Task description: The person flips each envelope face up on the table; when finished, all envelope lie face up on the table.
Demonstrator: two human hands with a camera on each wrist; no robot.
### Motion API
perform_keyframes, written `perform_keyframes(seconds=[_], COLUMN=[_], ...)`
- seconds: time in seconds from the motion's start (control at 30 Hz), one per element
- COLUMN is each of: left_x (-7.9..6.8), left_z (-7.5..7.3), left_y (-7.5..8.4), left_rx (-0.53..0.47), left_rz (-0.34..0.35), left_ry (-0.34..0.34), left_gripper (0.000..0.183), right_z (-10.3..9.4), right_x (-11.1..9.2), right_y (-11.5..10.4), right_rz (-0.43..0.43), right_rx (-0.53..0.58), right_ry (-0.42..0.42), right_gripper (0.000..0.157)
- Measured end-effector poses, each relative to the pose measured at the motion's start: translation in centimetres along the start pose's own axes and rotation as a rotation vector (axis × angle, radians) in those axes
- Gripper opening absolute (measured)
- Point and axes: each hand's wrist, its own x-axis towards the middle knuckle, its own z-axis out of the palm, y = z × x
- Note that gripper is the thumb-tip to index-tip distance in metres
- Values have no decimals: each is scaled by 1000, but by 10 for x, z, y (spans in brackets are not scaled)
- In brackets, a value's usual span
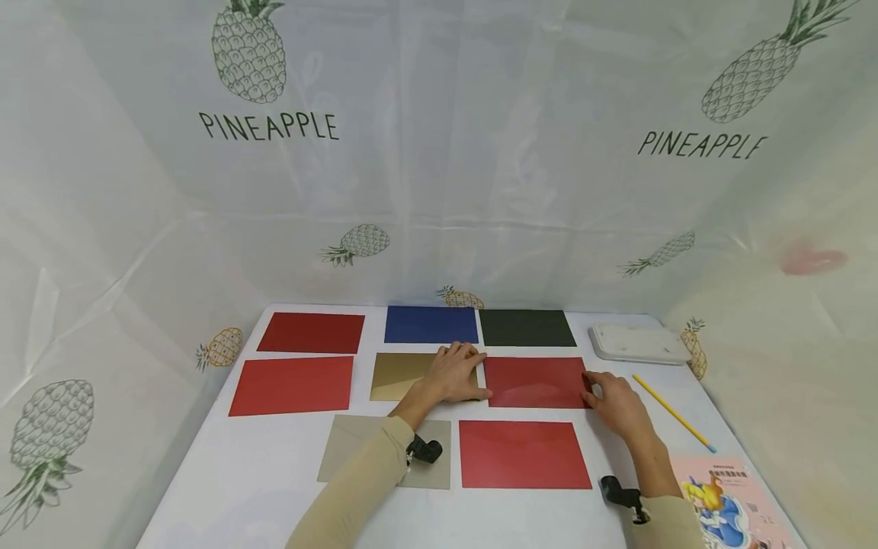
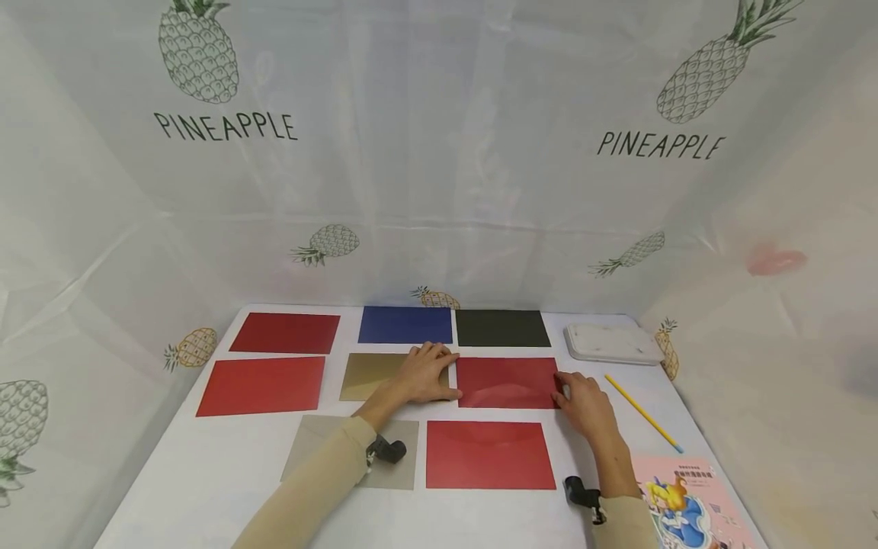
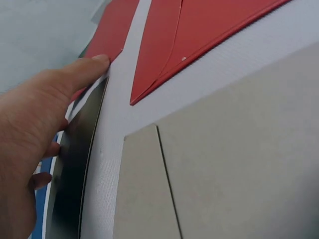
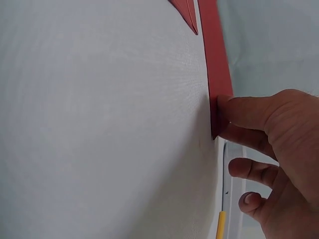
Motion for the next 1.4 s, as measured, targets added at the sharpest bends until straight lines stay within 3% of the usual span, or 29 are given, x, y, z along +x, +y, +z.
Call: perform_keyframes(seconds=[0.33, 0.87, 1.23, 1.4], left_x=[-3, -5, -8, -7], left_z=[1, 1, 1, 0], left_y=[-2, -4, -5, -4], left_rx=[15, -8, -21, -87], left_rz=[22, 45, 51, 42], left_ry=[-17, -56, -38, -4], left_gripper=[82, 86, 86, 73], right_z=[4, 1, -1, -4], right_x=[-1, -3, -5, -4], right_y=[3, 0, -5, -5], right_rz=[-16, 33, 30, 23], right_rx=[-22, -8, 4, 9], right_ry=[-1, -56, -47, -42], right_gripper=[41, 39, 37, 35])
